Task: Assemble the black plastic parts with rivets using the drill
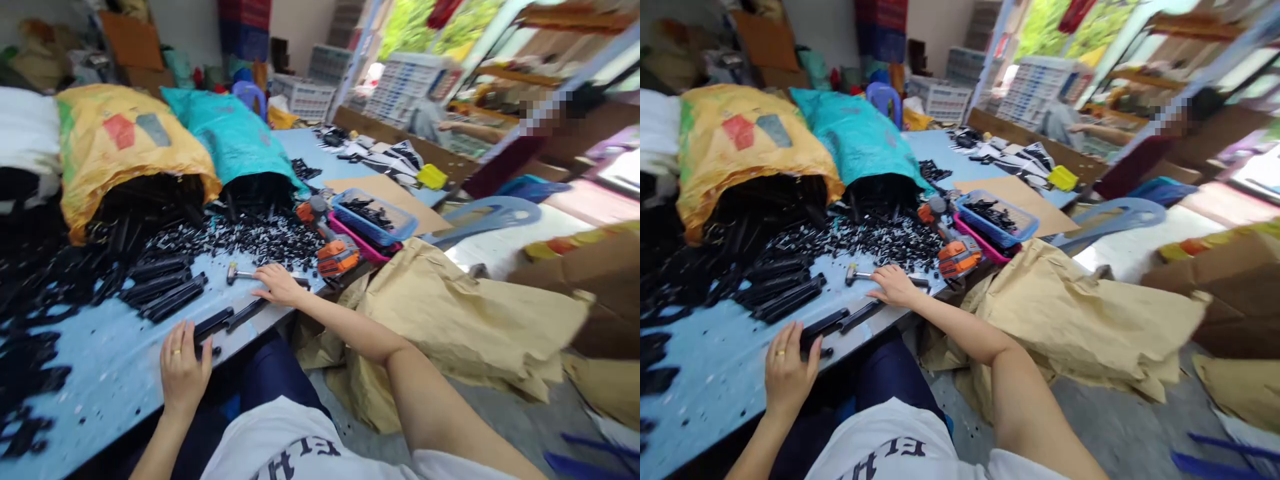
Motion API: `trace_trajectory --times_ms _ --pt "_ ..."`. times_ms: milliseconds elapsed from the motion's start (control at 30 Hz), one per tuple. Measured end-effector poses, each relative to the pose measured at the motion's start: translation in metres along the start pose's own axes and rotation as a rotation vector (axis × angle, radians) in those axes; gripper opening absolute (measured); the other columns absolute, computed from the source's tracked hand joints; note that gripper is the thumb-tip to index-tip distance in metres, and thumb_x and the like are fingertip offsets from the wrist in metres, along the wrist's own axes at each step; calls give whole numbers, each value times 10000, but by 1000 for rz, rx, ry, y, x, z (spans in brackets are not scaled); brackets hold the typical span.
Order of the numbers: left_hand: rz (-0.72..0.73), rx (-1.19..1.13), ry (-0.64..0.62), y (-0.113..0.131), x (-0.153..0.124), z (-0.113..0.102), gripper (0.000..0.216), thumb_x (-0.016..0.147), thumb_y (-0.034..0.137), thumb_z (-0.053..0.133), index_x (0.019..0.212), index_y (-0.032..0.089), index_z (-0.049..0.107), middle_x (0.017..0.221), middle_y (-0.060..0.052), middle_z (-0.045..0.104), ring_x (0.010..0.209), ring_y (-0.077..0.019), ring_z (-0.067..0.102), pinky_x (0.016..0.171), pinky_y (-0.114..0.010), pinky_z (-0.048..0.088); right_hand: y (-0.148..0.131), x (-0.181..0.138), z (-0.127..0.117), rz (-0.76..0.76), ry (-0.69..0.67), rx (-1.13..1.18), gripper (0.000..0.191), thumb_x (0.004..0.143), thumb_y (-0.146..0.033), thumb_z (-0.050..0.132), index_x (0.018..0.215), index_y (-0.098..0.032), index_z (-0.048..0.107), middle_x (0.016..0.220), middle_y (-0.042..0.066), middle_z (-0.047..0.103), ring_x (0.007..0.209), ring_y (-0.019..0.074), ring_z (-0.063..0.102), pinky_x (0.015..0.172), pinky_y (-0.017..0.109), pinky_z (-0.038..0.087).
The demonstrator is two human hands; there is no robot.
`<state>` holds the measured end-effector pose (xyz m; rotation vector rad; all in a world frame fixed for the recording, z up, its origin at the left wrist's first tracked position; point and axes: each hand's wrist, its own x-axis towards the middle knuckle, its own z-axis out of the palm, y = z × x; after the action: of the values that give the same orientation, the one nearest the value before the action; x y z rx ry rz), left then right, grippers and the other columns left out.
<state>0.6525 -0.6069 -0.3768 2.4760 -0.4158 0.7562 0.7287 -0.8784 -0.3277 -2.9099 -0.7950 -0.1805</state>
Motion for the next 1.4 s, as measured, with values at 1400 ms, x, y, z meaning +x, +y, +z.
trace_trajectory --times_ms 1400 --pt "336 -714 -361 48 18 -111 573 944 471 124 662 158 512 504 -18 492 466 -110 444 479 -240 323 -108 -36 -57 -819 19 959 569 944 -531 129 615 -203 458 482 -4 424 465 124 411 472 278 272"
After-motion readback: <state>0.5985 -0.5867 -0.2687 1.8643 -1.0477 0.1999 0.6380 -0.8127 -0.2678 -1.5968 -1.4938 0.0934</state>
